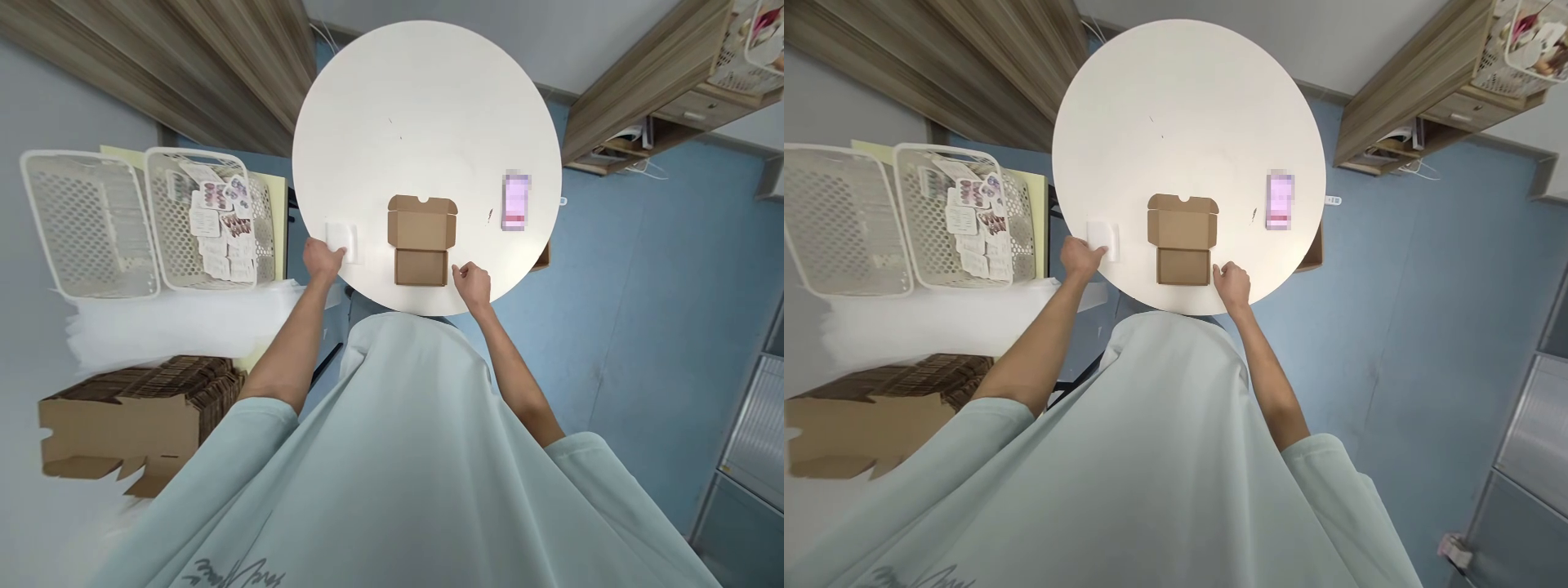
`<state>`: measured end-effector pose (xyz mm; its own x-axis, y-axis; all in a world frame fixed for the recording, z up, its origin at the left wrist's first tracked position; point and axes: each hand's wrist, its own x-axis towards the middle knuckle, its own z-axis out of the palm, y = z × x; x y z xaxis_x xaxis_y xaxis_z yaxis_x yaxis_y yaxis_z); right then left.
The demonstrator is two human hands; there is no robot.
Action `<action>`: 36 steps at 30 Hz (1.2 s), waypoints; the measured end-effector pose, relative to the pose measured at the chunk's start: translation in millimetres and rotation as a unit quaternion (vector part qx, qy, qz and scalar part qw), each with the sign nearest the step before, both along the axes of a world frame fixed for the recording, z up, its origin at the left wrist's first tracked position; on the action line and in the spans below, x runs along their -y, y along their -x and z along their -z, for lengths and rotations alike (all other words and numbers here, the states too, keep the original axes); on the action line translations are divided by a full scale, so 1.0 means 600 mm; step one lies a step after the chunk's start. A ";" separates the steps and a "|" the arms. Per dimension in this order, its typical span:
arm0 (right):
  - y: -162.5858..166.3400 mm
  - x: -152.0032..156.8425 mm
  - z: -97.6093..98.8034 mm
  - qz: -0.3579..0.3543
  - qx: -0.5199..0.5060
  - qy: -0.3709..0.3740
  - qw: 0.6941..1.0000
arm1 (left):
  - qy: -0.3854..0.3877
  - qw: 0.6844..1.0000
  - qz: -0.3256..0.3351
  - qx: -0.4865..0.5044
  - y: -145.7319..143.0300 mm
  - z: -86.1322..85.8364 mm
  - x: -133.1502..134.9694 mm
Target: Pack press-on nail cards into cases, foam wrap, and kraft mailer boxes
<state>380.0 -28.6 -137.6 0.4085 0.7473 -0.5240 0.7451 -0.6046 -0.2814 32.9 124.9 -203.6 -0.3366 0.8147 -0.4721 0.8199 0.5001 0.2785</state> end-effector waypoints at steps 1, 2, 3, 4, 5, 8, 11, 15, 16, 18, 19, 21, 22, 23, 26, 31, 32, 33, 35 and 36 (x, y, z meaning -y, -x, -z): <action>0.000 0.003 -0.002 0.003 -0.005 -0.003 1.000 | 0.006 1.000 -0.004 0.004 0.002 0.002 -0.004; 0.000 0.005 -0.004 0.005 -0.009 -0.007 1.000 | 0.006 1.000 -0.007 0.007 0.002 0.002 -0.007; 0.000 0.007 -0.005 0.007 -0.013 -0.010 1.000 | 0.003 1.000 -0.009 0.009 0.001 0.002 -0.010; 0.000 0.008 -0.005 0.009 -0.016 -0.013 1.000 | 0.001 1.000 -0.007 0.011 0.000 0.001 -0.011; 0.000 0.009 -0.005 0.011 -0.018 -0.017 1.000 | -0.002 1.000 -0.003 0.011 -0.002 -0.001 -0.012; 0.002 0.008 -0.005 0.013 -0.026 -0.032 0.999 | -0.014 1.000 0.017 0.014 -0.007 -0.011 -0.012; 0.007 0.002 -0.007 0.017 -0.050 -0.056 0.997 | -0.025 0.999 0.006 0.033 -0.008 -0.029 -0.007; 0.023 -0.015 -0.013 0.045 -0.149 -0.097 0.983 | -0.032 0.988 -0.058 0.140 -0.005 -0.069 0.017; 0.028 -0.020 -0.014 0.061 -0.194 -0.106 0.973 | -0.027 0.978 -0.076 0.193 -0.004 -0.081 0.027; 0.039 -0.029 -0.014 0.106 -0.299 -0.120 0.941 | -0.010 0.942 -0.097 0.320 -0.005 -0.107 0.047; 0.044 -0.034 -0.015 0.129 -0.351 -0.125 0.919 | -0.001 0.921 -0.099 0.377 -0.007 -0.120 0.056; 0.054 -0.042 -0.018 0.158 -0.442 -0.123 0.875 | 0.014 0.884 -0.094 0.458 -0.016 -0.142 0.073; 0.058 -0.045 -0.020 0.160 -0.481 -0.114 0.854 | 0.022 0.872 -0.089 0.480 -0.024 -0.151 0.078; 0.062 -0.048 -0.023 0.156 -0.515 -0.100 0.837 | 0.030 0.865 -0.085 0.493 -0.033 -0.158 0.082; 0.067 -0.055 -0.031 0.144 -0.564 -0.070 0.810 | 0.054 0.865 -0.066 0.495 -0.071 -0.164 0.086; 0.062 -0.056 -0.024 0.161 -0.459 -0.083 0.870 | 0.078 0.890 -0.058 0.446 -0.138 -0.132 0.090; 0.060 -0.055 -0.019 0.152 -0.418 -0.082 0.892 | 0.080 0.896 -0.059 0.432 -0.150 -0.122 0.094; 0.058 -0.053 -0.015 0.138 -0.373 -0.079 0.914 | 0.081 0.904 -0.058 0.417 -0.161 -0.112 0.098; 0.053 -0.049 -0.006 0.106 -0.289 -0.064 0.949 | 0.082 0.922 -0.042 0.375 -0.182 -0.094 0.107; 0.051 -0.047 -0.002 0.091 -0.256 -0.056 0.961 | 0.080 0.934 -0.024 0.346 -0.192 -0.085 0.112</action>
<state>349.2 -0.4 -136.4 0.2475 0.7517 -0.6113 0.3768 -0.6560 -0.6540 147.9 57.8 -152.8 0.0605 0.7069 -0.7047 0.4460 0.6124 0.6527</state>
